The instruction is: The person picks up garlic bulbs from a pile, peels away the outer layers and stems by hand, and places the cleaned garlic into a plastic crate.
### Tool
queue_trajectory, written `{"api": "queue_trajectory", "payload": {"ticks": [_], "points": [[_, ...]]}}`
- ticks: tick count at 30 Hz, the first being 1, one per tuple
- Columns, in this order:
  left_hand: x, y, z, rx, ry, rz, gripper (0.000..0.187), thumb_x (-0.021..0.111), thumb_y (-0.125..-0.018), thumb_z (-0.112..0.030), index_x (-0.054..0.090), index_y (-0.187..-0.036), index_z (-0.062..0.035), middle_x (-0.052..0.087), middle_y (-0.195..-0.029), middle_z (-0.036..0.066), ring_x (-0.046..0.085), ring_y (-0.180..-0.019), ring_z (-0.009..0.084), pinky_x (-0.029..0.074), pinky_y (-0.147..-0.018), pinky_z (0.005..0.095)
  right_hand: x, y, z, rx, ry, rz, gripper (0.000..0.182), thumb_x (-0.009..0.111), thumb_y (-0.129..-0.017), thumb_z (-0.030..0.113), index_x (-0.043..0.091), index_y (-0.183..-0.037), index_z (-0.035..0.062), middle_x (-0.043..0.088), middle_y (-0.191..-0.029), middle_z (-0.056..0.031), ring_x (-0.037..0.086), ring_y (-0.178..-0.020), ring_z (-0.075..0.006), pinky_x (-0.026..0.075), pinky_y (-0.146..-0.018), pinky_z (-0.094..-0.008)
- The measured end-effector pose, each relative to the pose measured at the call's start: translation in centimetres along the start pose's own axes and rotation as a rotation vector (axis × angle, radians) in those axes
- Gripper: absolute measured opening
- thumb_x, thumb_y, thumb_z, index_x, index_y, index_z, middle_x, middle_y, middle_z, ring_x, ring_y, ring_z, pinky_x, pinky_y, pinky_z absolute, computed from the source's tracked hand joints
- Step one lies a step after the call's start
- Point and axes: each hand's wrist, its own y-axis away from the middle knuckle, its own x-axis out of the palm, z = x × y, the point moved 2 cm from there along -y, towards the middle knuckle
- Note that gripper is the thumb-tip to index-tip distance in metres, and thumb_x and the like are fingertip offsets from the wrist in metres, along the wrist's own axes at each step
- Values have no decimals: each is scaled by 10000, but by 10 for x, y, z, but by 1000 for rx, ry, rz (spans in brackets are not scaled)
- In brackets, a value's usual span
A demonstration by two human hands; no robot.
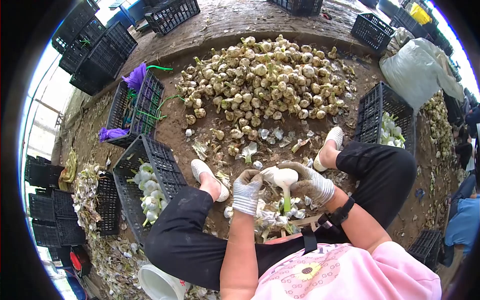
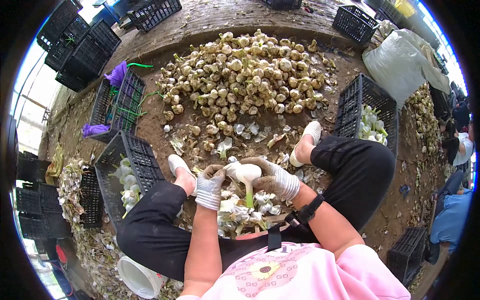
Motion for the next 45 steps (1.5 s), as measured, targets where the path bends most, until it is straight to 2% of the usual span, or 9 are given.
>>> {"api": "queue_trajectory", "payload": {"ticks": [13,18,21,25,31,37,40,42,45], "points": [[-56,-1,-55,31,929,286,236,519,-861,-224,583,-930,-7,652,-816,148,655,-638,242,580,-608,385,-22,-8,-27,122,-357,-143,439,656,-804,290,531,-1157,61,605,-876,-6,558,-701,-88,434,-578,-206],[-57,-13,11,-276,-1513,195,615,717,-697,-379,501,-1185,-73,579,-1089,207,580,-989,332,482,-827,378,-38,-10,-33,142,-603,-155,436,697,-770,295,550,-1125,89,595,-847,23,555,-722,-72,454,-565,-205],[4,14,-14,134,-716,203,804,770,-634,-283,369,-1304,-91,433,-1243,211,478,-1128,280,455,-889,370,-36,-2,-25,122,-452,-195,476,686,-778,300,533,-1160,61,601,-942,6,565,-766,-83,462,-605,-208],[37,23,-33,713,-592,113,86,588,-842,-93,619,-852,-13,605,-925,82,580,-883,181,479,-775,304,-16,-1,-18,175,-215,-65,540,674,-783,308,495,-1202,18,601,-1028,-51,575,-848,-112,438,-666,-188],[-21,-4,-41,333,27,-411,163,572,-871,-192,538,-958,-58,595,-819,65,578,-750,124,493,-741,254,-37,-2,-36,197,-329,-144,524,672,-784,315,502,-1191,33,602,-1009,-37,558,-808,-81,442,-622,-180],[26,17,-14,249,-186,122,632,715,-665,30,442,-1231,-44,541,-1020,55,552,-832,131,489,-729,241,-10,-17,-37,178,-196,-56,446,587,-853,315,497,-1158,3,552,-841,-20,501,-679,-79,416,-554,-212],[-27,-2,-52,565,188,-282,346,580,-850,-261,496,-1049,10,596,-885,109,588,-737,166,506,-577,243,-27,-29,-39,191,-382,-101,365,521,-903,264,486,-1145,-8,601,-854,-84,575,-683,-120,502,-604,-266],[-60,2,-71,253,890,-484,542,410,-855,-533,557,-954,-22,611,-863,120,612,-733,253,530,-654,364,-46,-34,-50,168,-414,-150,373,519,-904,275,476,-1155,3,616,-865,-88,597,-671,-142,525,-619,-303],[-56,-13,-48,259,731,-531,423,504,-816,-471,581,-911,-66,609,-864,98,592,-701,246,510,-619,377,-62,-43,-68,211,-378,-231,376,519,-902,274,469,-1164,9,617,-869,-81,599,-665,-152,529,-629,-314]]}}
